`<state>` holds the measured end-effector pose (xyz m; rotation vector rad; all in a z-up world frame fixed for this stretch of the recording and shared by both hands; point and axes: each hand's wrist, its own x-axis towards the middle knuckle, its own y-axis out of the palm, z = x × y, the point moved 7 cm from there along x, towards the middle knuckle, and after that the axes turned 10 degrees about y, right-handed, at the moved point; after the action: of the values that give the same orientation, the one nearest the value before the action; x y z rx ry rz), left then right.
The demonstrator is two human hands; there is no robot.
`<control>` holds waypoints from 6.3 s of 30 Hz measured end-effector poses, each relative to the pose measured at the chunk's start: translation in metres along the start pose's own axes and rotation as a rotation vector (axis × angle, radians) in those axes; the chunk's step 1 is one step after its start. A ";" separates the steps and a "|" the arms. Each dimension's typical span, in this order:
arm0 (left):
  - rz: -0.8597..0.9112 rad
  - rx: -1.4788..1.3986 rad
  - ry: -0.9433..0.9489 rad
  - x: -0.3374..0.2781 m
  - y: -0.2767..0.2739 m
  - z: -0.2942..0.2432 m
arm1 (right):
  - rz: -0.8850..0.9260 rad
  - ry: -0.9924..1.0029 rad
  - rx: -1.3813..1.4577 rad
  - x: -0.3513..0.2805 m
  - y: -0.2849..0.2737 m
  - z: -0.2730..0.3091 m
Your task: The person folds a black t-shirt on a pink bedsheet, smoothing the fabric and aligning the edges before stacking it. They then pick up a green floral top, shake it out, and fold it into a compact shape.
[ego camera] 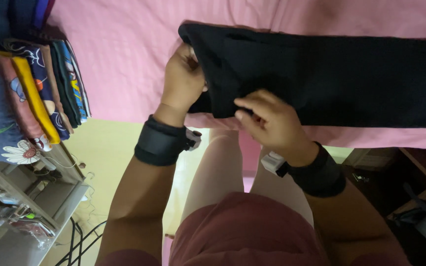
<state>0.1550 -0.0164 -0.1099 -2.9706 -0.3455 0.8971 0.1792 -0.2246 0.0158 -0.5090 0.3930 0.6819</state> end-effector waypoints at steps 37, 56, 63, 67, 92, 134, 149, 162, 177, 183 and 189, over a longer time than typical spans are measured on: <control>-0.009 0.022 -0.058 0.008 0.027 -0.005 | -0.345 -0.004 -0.011 -0.010 -0.049 0.026; 0.047 -0.173 0.084 -0.038 -0.021 -0.031 | -0.047 -0.073 -0.004 0.000 -0.014 0.032; 0.175 0.420 -0.040 -0.096 -0.059 0.017 | 0.044 -0.031 -0.142 0.001 0.007 0.010; 0.132 0.053 -0.100 -0.101 -0.053 0.040 | 0.050 0.396 -0.014 0.003 0.000 -0.024; -0.082 0.122 0.340 -0.065 -0.048 -0.040 | -0.270 0.152 -0.134 -0.017 -0.056 -0.042; -0.160 0.133 0.363 -0.020 -0.028 -0.080 | -0.358 0.142 -0.065 -0.017 -0.104 -0.110; 0.053 0.587 0.411 -0.020 0.076 -0.042 | -0.183 0.080 -0.202 0.007 -0.066 -0.071; 0.001 0.599 0.487 -0.045 0.082 -0.072 | -0.216 0.455 0.306 -0.042 -0.116 -0.182; 0.254 0.753 0.662 -0.091 0.322 -0.063 | -0.498 0.486 0.528 -0.162 -0.292 -0.375; 0.164 0.975 0.562 -0.101 0.343 -0.038 | -0.593 0.612 0.640 -0.200 -0.357 -0.424; 0.215 0.942 0.666 -0.108 0.396 -0.040 | -0.628 0.294 0.179 -0.169 -0.349 -0.329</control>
<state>0.1707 -0.4238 -0.0505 -2.2128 0.3357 -0.0239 0.2381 -0.7242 -0.0564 -0.5262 0.5300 -0.0376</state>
